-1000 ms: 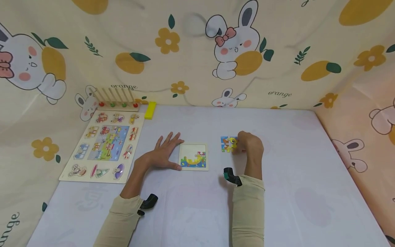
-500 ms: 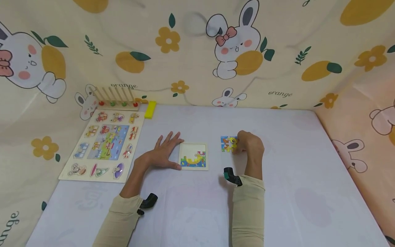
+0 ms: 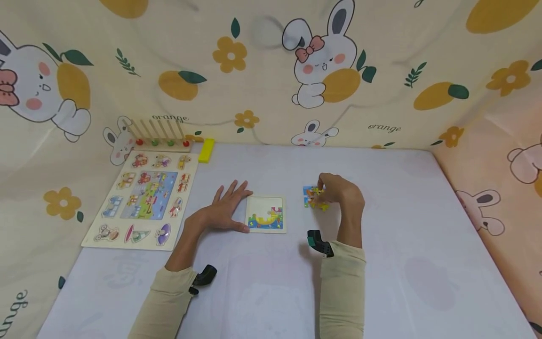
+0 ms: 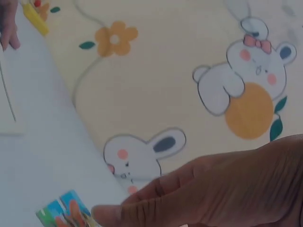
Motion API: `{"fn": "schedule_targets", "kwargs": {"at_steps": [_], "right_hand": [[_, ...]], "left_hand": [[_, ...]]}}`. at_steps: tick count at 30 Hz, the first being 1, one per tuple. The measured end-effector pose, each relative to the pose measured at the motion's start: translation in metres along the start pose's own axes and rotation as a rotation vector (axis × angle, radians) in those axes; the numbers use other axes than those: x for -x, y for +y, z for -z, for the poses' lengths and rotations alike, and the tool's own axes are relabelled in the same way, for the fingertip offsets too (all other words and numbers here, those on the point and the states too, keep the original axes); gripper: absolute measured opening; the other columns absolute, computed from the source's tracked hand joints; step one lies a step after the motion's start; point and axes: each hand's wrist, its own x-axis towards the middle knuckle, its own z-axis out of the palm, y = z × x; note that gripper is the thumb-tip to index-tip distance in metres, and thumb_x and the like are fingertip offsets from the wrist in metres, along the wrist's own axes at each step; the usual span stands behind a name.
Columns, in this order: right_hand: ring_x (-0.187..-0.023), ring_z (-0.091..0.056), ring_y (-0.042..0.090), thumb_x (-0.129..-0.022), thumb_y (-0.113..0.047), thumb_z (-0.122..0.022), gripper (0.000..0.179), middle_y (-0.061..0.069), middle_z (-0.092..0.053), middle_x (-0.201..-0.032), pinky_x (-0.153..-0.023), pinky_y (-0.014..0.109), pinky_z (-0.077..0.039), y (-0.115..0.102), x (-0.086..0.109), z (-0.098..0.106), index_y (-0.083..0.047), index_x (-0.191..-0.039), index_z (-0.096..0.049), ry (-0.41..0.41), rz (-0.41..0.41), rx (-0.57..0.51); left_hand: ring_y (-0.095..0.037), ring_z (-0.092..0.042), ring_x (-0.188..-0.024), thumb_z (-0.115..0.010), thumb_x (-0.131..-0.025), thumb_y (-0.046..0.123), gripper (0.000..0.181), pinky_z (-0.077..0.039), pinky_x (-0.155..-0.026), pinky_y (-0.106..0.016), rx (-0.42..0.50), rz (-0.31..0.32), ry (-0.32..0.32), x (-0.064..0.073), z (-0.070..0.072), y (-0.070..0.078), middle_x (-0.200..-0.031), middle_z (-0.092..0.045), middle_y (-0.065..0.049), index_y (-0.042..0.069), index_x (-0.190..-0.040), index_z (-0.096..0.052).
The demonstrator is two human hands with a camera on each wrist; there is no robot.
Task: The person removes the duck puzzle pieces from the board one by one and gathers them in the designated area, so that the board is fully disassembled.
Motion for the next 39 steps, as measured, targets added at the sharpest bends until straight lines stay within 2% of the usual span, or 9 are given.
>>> {"fn": "schedule_targets", "kwargs": {"at_steps": [6, 10, 15, 18, 22, 25, 29, 34, 39], "right_hand": [[-0.092, -0.060, 0.023, -0.097, -0.023, -0.073, 0.035, 0.013, -0.066, -0.106, -0.083, 0.038, -0.050, -0.022, -0.008, -0.004, -0.005, -0.124, -0.060, 0.003, 0.128, 0.013], [-0.088, -0.063, 0.022, -0.095, -0.020, -0.076, 0.034, 0.012, -0.067, -0.101, -0.079, 0.035, -0.050, -0.042, -0.016, -0.010, -0.006, -0.123, -0.062, -0.028, 0.206, 0.015], [-0.089, -0.060, 0.020, -0.091, -0.019, -0.082, 0.038, 0.009, -0.064, -0.098, -0.077, 0.032, -0.049, -0.068, -0.027, -0.023, -0.006, -0.120, -0.061, -0.089, 0.289, 0.075], [-0.092, -0.059, 0.019, -0.088, -0.020, -0.085, 0.036, 0.007, -0.065, -0.100, -0.080, 0.031, -0.051, -0.083, -0.032, -0.032, -0.007, -0.113, -0.064, -0.119, 0.277, 0.132], [-0.087, -0.059, 0.017, -0.083, -0.019, -0.089, 0.029, 0.003, -0.067, -0.093, -0.075, 0.029, -0.050, -0.096, -0.035, -0.041, -0.008, -0.098, -0.066, -0.129, 0.158, 0.198], [-0.082, -0.058, 0.016, -0.080, -0.018, -0.092, 0.030, 0.001, -0.066, -0.086, -0.070, 0.029, -0.048, -0.101, -0.037, -0.045, -0.007, -0.090, -0.066, -0.116, 0.101, 0.234], [-0.082, -0.058, 0.017, -0.078, -0.017, -0.093, 0.031, 0.000, -0.066, -0.085, -0.070, 0.030, -0.048, -0.102, -0.038, -0.046, -0.007, -0.089, -0.066, -0.100, 0.097, 0.259], [-0.081, -0.058, 0.017, -0.077, -0.018, -0.094, 0.033, 0.000, -0.063, -0.083, -0.068, 0.028, -0.046, -0.098, -0.039, -0.046, -0.007, -0.086, -0.065, -0.104, 0.095, 0.240], [-0.079, -0.057, 0.015, -0.076, -0.017, -0.094, 0.031, -0.001, -0.061, -0.077, -0.067, 0.027, -0.045, -0.094, -0.039, -0.044, -0.007, -0.079, -0.065, -0.085, 0.140, 0.206]], "left_hand": [[-0.032, 0.014, -0.166, -0.083, -0.082, 0.053, 0.108, 0.012, -0.132, -0.060, -0.011, -0.002, 0.005, -0.001, 0.001, -0.001, -0.179, 0.004, -0.007, 0.017, -0.166, -0.025], [-0.032, 0.014, -0.166, -0.082, -0.082, 0.054, 0.108, 0.011, -0.132, -0.061, -0.022, 0.003, 0.004, -0.001, 0.001, -0.003, -0.179, 0.004, -0.008, 0.017, -0.166, -0.025], [-0.033, 0.014, -0.166, -0.083, -0.082, 0.053, 0.108, 0.011, -0.132, -0.062, -0.001, -0.004, 0.002, 0.002, 0.000, -0.004, -0.179, 0.004, -0.008, 0.016, -0.166, -0.026], [-0.034, 0.014, -0.166, -0.083, -0.082, 0.054, 0.108, 0.011, -0.132, -0.062, 0.000, -0.009, 0.007, 0.003, 0.000, -0.005, -0.179, 0.003, -0.009, 0.016, -0.165, -0.026], [-0.034, 0.013, -0.166, -0.082, -0.083, 0.054, 0.107, 0.011, -0.132, -0.062, -0.010, -0.016, 0.009, 0.002, 0.000, -0.006, -0.179, 0.003, -0.009, 0.015, -0.165, -0.025], [-0.034, 0.014, -0.166, -0.082, -0.084, 0.054, 0.107, 0.011, -0.131, -0.062, -0.014, -0.013, 0.001, 0.002, 0.000, -0.005, -0.179, 0.004, -0.009, 0.015, -0.166, -0.025], [-0.034, 0.014, -0.166, -0.081, -0.084, 0.054, 0.107, 0.011, -0.132, -0.062, -0.011, -0.010, 0.000, 0.002, 0.000, -0.004, -0.179, 0.003, -0.009, 0.016, -0.166, -0.025], [-0.034, 0.014, -0.166, -0.082, -0.083, 0.054, 0.107, 0.011, -0.132, -0.062, -0.005, -0.012, -0.001, 0.002, -0.001, -0.002, -0.179, 0.003, -0.010, 0.015, -0.165, -0.025], [-0.034, 0.014, -0.166, -0.082, -0.083, 0.053, 0.107, 0.011, -0.132, -0.061, -0.006, -0.012, 0.001, 0.000, 0.000, -0.001, -0.179, 0.003, -0.010, 0.015, -0.165, -0.025]]}}
